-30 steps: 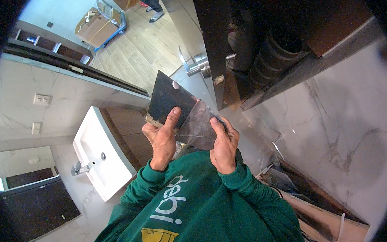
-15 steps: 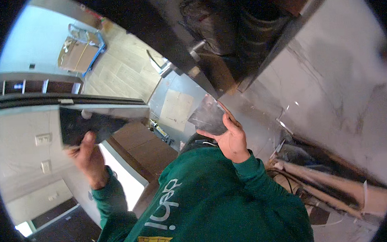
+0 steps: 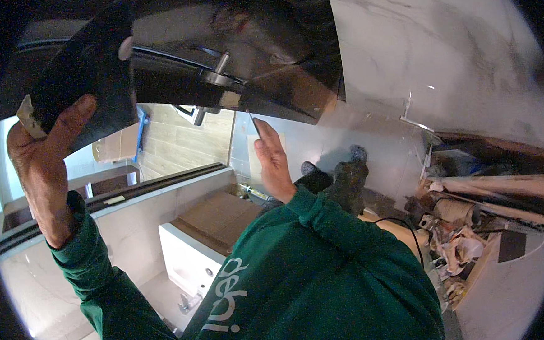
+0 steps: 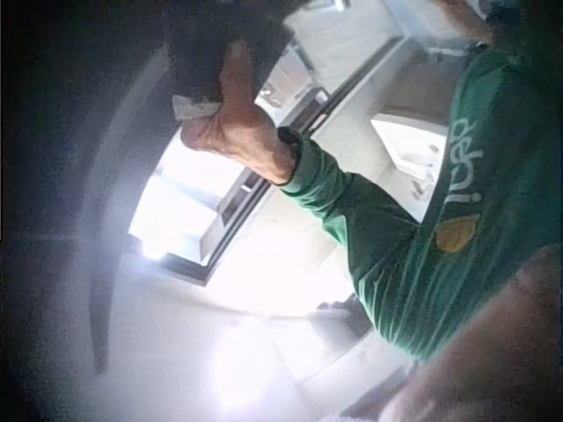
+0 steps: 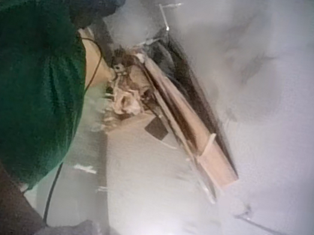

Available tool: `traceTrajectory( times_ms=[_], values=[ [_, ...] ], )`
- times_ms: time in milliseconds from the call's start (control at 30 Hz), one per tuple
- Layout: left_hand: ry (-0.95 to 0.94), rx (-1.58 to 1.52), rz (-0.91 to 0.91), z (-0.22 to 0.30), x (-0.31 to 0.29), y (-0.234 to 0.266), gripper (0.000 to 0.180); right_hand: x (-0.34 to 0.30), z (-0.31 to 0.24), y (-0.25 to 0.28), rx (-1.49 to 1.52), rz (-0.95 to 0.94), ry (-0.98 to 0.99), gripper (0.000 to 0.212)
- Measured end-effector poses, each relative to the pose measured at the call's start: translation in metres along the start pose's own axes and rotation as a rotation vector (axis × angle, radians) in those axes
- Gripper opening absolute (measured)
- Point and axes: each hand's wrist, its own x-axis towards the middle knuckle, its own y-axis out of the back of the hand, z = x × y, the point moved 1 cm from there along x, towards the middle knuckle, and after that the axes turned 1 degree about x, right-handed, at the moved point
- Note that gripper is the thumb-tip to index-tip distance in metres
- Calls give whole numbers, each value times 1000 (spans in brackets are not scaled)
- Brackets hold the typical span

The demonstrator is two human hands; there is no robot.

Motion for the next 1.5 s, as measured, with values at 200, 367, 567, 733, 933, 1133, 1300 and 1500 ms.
traceTrajectory(
  times_ms=[200, 367, 567, 733, 933, 1133, 1300, 1500],
  values=[
    [-206, 76, 3, -18, 3, 18, 22, -5, -1, -7, -179, -14, 129, 52],
    [-249, 59, -5, -19, 5, 20, 22, -7, 1, -15, -186, 29, 131, 52],
    [-270, 17, -21, -28, 13, 17, 22, -3, 12, -28, -113, 83, 102, 51],
    [-277, -10, -33, -39, 20, 14, 23, 8, 22, -43, -70, 112, 71, 51],
    [-280, -24, -43, -43, 24, 14, 23, 16, 25, -55, -57, 117, 22, 51],
    [-234, -20, -20, -37, 26, 14, 24, 15, 23, -59, -36, 137, -2, 52],
    [-268, 59, -45, -30, 21, 12, 24, 15, 24, -64, -89, 124, 3, 56],
    [-438, 200, -52, -39, 25, 15, 21, 12, 26, -74, -130, 126, 46, 57]
  ],
)
